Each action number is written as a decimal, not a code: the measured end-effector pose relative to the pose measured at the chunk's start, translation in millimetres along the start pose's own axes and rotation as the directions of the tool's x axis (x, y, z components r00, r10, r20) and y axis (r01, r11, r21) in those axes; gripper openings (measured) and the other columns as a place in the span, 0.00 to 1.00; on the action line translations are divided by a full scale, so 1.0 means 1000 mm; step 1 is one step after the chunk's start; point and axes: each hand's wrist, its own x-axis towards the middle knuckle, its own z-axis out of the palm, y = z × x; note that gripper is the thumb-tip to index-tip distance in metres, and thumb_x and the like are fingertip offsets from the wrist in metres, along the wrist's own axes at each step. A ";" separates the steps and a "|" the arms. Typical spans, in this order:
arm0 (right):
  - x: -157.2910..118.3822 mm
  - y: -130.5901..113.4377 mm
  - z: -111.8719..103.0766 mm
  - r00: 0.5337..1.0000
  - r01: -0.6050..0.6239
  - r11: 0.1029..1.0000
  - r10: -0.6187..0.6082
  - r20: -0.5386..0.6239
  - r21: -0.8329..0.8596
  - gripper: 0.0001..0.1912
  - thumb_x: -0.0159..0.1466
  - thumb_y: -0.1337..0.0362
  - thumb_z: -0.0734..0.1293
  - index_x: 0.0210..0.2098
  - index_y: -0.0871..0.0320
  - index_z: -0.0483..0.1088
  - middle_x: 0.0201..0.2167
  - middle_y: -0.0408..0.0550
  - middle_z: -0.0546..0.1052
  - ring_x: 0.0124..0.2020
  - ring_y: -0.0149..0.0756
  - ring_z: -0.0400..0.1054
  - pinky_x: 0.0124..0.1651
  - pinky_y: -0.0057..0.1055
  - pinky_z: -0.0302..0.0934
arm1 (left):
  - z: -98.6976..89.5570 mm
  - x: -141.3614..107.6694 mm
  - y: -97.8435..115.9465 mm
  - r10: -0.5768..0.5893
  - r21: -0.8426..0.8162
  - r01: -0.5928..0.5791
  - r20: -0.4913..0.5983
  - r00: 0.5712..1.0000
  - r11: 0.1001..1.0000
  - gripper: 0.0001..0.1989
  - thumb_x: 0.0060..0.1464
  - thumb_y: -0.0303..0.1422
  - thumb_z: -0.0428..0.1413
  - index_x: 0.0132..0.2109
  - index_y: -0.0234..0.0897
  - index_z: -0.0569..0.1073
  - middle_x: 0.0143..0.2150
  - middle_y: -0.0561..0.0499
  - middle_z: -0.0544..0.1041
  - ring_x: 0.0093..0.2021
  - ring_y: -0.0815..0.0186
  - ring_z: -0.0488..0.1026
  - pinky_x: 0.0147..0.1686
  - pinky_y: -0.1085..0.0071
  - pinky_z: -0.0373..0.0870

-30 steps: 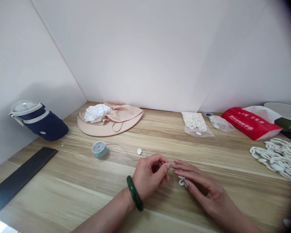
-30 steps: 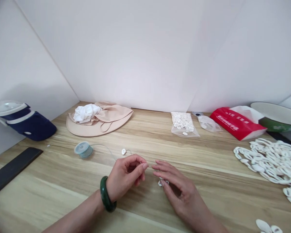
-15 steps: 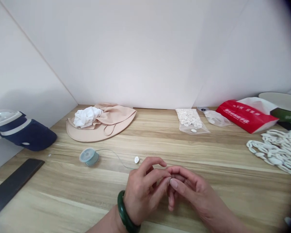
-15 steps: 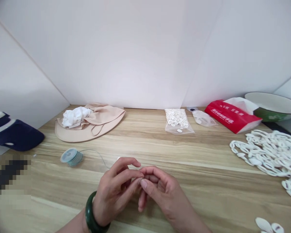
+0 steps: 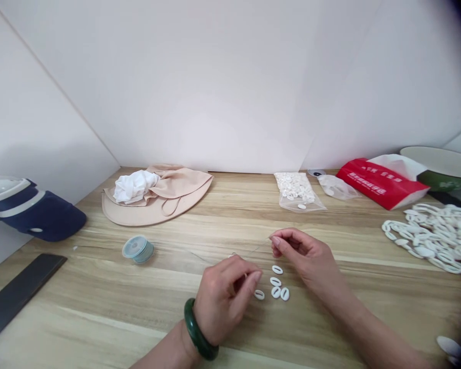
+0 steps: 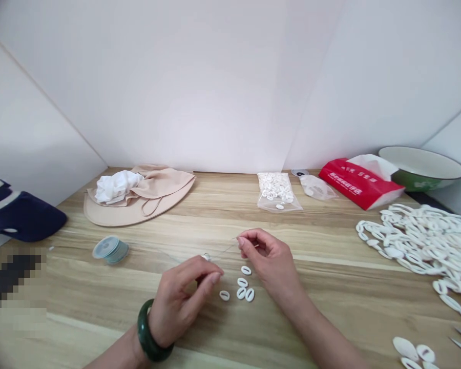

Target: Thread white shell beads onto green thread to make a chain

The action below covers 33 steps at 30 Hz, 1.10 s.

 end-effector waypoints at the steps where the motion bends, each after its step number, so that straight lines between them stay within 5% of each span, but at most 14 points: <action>1: 0.002 0.004 -0.002 1.000 -0.001 1.000 0.001 -0.026 0.008 0.13 0.52 0.54 0.70 0.29 0.59 0.70 0.23 0.42 0.73 0.26 0.31 0.68 0.33 0.27 0.63 | 0.002 -0.001 0.000 -0.018 0.028 0.016 0.070 0.997 0.999 0.06 0.56 0.29 0.52 0.38 0.37 0.73 0.30 0.51 0.73 0.27 0.70 0.67 0.30 0.74 0.65; 7: -0.007 0.019 0.003 0.995 -0.041 0.998 0.045 -0.087 0.045 0.15 0.54 0.53 0.68 0.30 0.59 0.69 0.25 0.45 0.75 0.29 0.34 0.70 0.37 0.30 0.64 | 0.009 -0.002 -0.002 -0.160 0.234 0.098 0.263 0.951 0.967 0.20 0.43 0.34 0.63 0.46 0.44 0.72 0.36 0.54 0.73 0.25 0.71 0.65 0.26 0.75 0.63; 20: -0.043 0.019 0.027 0.985 -0.151 0.963 0.165 -0.047 0.223 0.15 0.54 0.52 0.69 0.31 0.58 0.70 0.26 0.44 0.75 0.30 0.32 0.69 0.32 0.24 0.64 | 0.001 0.000 -0.006 -0.235 0.207 0.169 0.353 0.905 0.964 0.07 0.50 0.28 0.56 0.38 0.41 0.76 0.34 0.53 0.71 0.30 0.70 0.68 0.32 0.76 0.65; 25: -0.030 0.022 0.014 0.995 -0.031 0.996 0.039 -0.092 0.084 0.14 0.54 0.53 0.69 0.29 0.58 0.71 0.22 0.41 0.73 0.26 0.29 0.66 0.31 0.21 0.63 | 0.000 0.003 -0.004 -0.264 0.042 0.262 0.272 0.925 0.964 0.04 0.48 0.28 0.57 0.34 0.38 0.75 0.34 0.52 0.71 0.27 0.72 0.67 0.28 0.76 0.64; 27: -0.027 0.026 0.010 0.997 -0.002 1.000 0.004 -0.082 0.027 0.13 0.54 0.54 0.69 0.29 0.58 0.71 0.20 0.41 0.72 0.24 0.28 0.65 0.28 0.20 0.62 | 0.000 0.005 -0.002 -0.357 -0.131 0.395 0.243 0.902 0.909 0.03 0.49 0.30 0.57 0.33 0.35 0.74 0.32 0.50 0.72 0.26 0.71 0.68 0.27 0.75 0.65; 30: -0.027 0.032 0.006 0.996 0.054 0.998 -0.057 -0.068 -0.044 0.12 0.55 0.55 0.69 0.30 0.58 0.72 0.22 0.41 0.72 0.24 0.29 0.67 0.29 0.20 0.63 | 0.001 0.007 -0.001 -0.507 -0.431 0.589 0.300 0.808 0.683 0.07 0.50 0.33 0.57 0.34 0.33 0.69 0.26 0.49 0.75 0.25 0.69 0.71 0.27 0.73 0.68; 33: -0.028 0.033 0.006 0.987 0.134 0.986 -0.141 -0.076 -0.094 0.10 0.55 0.56 0.68 0.29 0.57 0.72 0.23 0.42 0.73 0.25 0.30 0.68 0.29 0.21 0.63 | 0.003 0.009 0.000 -0.530 -0.605 0.616 0.346 0.774 0.504 0.10 0.49 0.33 0.59 0.34 0.32 0.67 0.24 0.49 0.76 0.23 0.68 0.73 0.27 0.72 0.69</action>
